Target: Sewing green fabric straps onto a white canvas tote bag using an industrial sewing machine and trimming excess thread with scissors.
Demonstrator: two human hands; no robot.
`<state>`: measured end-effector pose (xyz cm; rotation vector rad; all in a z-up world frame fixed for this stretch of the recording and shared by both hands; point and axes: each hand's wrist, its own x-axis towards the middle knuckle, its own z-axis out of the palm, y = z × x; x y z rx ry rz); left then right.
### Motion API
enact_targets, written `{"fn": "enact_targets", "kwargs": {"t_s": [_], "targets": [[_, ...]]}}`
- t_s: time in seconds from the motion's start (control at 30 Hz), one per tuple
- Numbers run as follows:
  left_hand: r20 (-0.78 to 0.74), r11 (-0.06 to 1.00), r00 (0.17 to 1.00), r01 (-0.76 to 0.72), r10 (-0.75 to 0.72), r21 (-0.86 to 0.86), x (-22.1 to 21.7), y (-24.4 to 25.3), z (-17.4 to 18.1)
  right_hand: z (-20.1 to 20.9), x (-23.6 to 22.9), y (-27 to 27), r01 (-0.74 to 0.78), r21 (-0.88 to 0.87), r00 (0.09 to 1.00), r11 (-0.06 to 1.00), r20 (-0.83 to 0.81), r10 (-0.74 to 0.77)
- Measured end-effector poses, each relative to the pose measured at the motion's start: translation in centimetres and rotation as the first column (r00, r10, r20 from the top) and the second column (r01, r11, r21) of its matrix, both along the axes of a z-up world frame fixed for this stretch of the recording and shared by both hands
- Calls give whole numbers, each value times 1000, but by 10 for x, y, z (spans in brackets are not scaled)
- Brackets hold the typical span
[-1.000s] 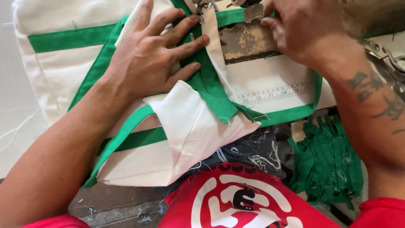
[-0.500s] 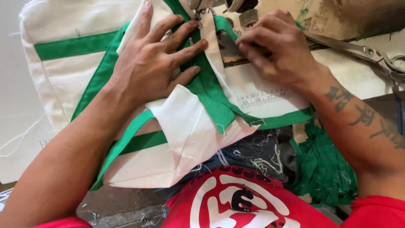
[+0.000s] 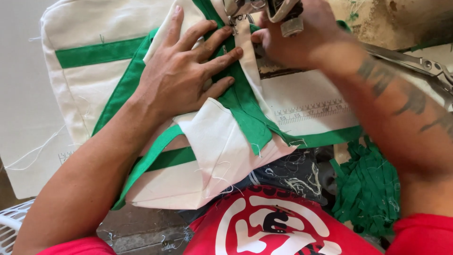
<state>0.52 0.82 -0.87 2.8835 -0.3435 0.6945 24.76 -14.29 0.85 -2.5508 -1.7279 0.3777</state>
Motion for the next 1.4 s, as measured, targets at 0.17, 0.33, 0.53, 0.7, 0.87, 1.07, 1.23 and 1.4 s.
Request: {"fn": "enact_targets", "kwargs": {"t_s": [0.17, 0.33, 0.53, 0.7, 0.87, 1.07, 1.23, 1.4], "targets": [[13, 1000, 1000, -19, 19, -14, 2, 0, -5, -56, 95, -6, -117, 197, 703, 973, -676, 221], [46, 986, 990, -140, 136, 90, 0, -5, -2, -201, 210, -44, -418, 341, 722, 842, -438, 535], [-25, 988, 988, -152, 153, 17, -1, -7, 11, -296, 309, -54, -671, 88, 643, 736, 564, 518], [-29, 991, 991, -131, 131, -4, -1, -9, 9, -48, 23, -3, 92, 418, 946, 904, -319, 52], [-64, 995, 993, -96, 99, 40, 3, -11, -5, -170, 137, -25, -541, 380, 821, 751, 432, 373], [-42, 997, 997, -71, 72, 29, 6, -7, 5, -78, 138, -23, -331, -112, 817, 937, 463, 344], [-41, 998, 997, -60, 61, 9, 5, -6, 6, -49, 65, 7, 226, 154, 173, 962, -978, 116], [-6, 999, 999, -33, 33, 40, 4, -3, 2, -120, 147, -30, 138, 558, 799, 819, -551, 241]]}}
